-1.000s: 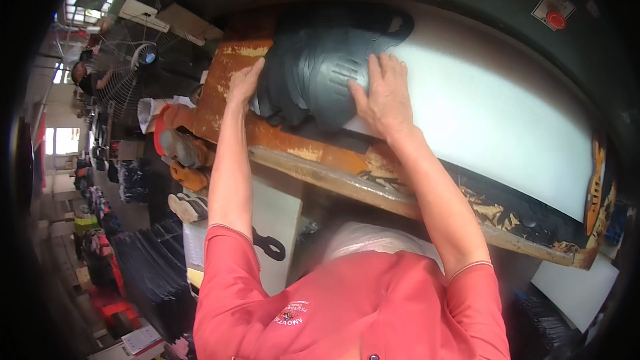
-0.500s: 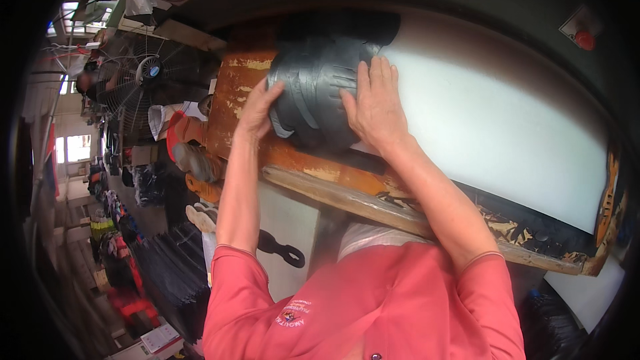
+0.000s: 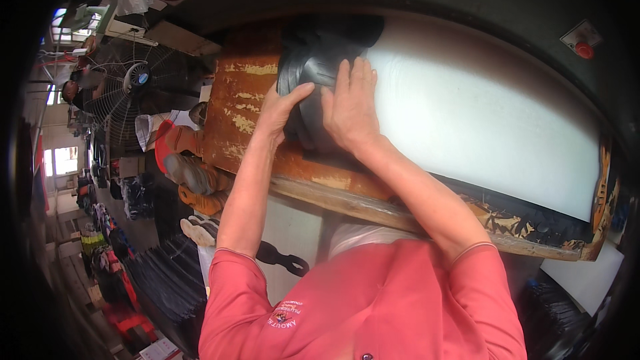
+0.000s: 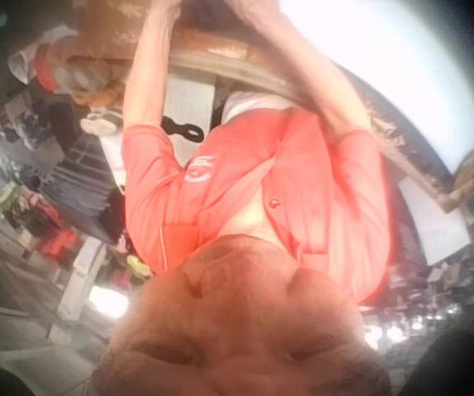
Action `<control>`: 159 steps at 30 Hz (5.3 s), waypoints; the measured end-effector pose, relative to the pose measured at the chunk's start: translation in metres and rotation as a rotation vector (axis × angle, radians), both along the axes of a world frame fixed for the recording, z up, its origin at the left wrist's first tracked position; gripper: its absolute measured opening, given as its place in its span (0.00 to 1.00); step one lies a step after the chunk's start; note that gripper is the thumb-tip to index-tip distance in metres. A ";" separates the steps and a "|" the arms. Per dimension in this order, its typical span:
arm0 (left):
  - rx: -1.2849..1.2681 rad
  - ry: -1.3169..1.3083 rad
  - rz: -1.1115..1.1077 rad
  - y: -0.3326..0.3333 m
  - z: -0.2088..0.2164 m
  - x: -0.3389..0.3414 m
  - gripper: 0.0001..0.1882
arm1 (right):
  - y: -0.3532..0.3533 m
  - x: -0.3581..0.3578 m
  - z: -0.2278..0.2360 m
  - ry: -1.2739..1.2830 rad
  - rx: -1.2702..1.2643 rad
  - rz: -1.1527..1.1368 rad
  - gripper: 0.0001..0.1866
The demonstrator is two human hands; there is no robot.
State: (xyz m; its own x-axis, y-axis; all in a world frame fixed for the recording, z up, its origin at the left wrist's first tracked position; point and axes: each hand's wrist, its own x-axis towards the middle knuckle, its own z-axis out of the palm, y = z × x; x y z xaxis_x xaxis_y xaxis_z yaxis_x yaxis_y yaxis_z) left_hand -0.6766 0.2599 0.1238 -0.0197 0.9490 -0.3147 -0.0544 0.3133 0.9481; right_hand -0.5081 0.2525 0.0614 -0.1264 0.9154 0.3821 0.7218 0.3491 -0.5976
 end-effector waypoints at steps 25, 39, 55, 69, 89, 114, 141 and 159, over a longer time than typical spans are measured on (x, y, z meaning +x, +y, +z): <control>0.352 1.016 -0.165 -0.083 0.038 -0.072 0.53 | -0.039 -0.015 0.040 0.249 0.013 0.388 0.33; 0.645 1.197 -0.080 -0.081 0.017 -0.082 0.55 | 0.068 -0.020 0.101 -0.393 0.244 0.667 0.60; 0.616 1.124 -0.132 -0.062 0.007 -0.131 0.62 | 0.096 -0.042 0.109 -0.299 0.411 0.834 0.19; 0.590 1.023 -0.089 -0.065 -0.001 -0.128 0.61 | 0.115 -0.019 0.235 -0.365 0.518 0.717 0.10; 0.578 1.029 -0.221 -0.041 0.012 -0.132 0.48 | 0.172 -0.037 0.091 -0.277 -0.283 0.908 0.20; 0.528 1.114 -0.225 -0.066 0.017 -0.163 0.60 | 0.111 -0.004 0.035 -0.088 -0.196 0.667 0.85; 0.617 1.106 -0.203 -0.079 0.008 -0.153 0.57 | 0.082 -0.055 0.074 -0.533 0.093 0.838 0.62; 0.673 1.209 -0.022 -0.107 0.005 -0.172 0.56 | 0.080 -0.065 0.072 -0.415 0.086 0.837 0.62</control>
